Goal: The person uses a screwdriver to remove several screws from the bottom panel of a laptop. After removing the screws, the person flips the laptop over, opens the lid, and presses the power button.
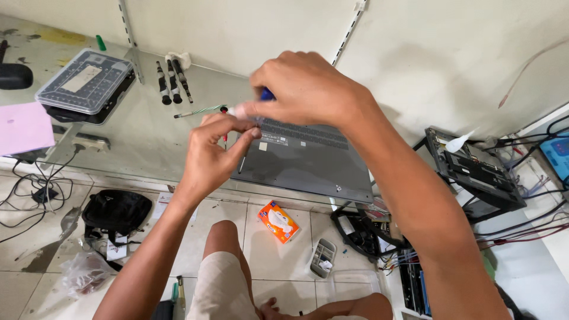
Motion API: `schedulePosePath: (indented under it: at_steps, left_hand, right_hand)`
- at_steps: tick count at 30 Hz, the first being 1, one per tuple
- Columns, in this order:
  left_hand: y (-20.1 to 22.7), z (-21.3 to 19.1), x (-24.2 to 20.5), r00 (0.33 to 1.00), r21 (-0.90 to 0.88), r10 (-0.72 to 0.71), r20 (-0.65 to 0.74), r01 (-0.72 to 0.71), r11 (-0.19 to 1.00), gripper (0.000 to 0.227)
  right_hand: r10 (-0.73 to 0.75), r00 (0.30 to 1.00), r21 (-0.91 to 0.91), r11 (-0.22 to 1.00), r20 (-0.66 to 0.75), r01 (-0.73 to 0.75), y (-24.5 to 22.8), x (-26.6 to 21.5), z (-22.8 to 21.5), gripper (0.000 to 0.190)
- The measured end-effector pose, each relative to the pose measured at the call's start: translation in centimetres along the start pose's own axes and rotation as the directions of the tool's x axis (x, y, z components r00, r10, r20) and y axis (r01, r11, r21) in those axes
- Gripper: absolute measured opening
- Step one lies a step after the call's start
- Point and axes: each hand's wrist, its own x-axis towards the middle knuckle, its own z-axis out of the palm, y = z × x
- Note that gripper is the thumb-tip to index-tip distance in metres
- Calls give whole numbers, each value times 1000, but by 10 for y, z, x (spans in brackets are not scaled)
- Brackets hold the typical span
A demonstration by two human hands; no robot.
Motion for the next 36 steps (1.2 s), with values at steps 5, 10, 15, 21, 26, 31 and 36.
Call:
schedulePosePath:
  at_steps: [5, 10, 15, 21, 26, 31, 36]
  left_hand:
    - [5, -3, 3, 995, 34, -11, 94, 8, 999, 5]
    - [-7, 3, -1, 997, 19, -67, -37, 68, 998, 9]
    - [4, -8, 1, 993, 62, 32, 115, -39, 997, 12]
    - [1, -3, -2, 1000, 25, 25, -18, -24, 999, 5]
    - [6, -9, 2, 997, 61, -7, 71, 3, 998, 6]
    - [-7, 1, 0, 988, 0, -145, -52, 146, 989, 11]
    - [2, -5, 1, 1000, 49, 1, 22, -2, 999, 6]
  right_hand:
    - [-86, 996, 154, 985, 16, 82, 2, -1, 3, 22]
    - [30, 999, -53, 998, -18, -30, -3, 3, 3, 63]
    - [-139, 990, 162, 978, 30, 133, 2, 3, 2, 13]
    - [-26, 1000, -43, 999, 2, 26, -8, 7, 0, 55]
    - [-66, 997, 119, 991, 50, 60, -1, 8, 4, 25]
    - [24, 999, -97, 995, -30, -27, -6, 13, 11, 65]
    - [-172, 985, 152, 974, -3, 170, 4, 7, 9, 15]
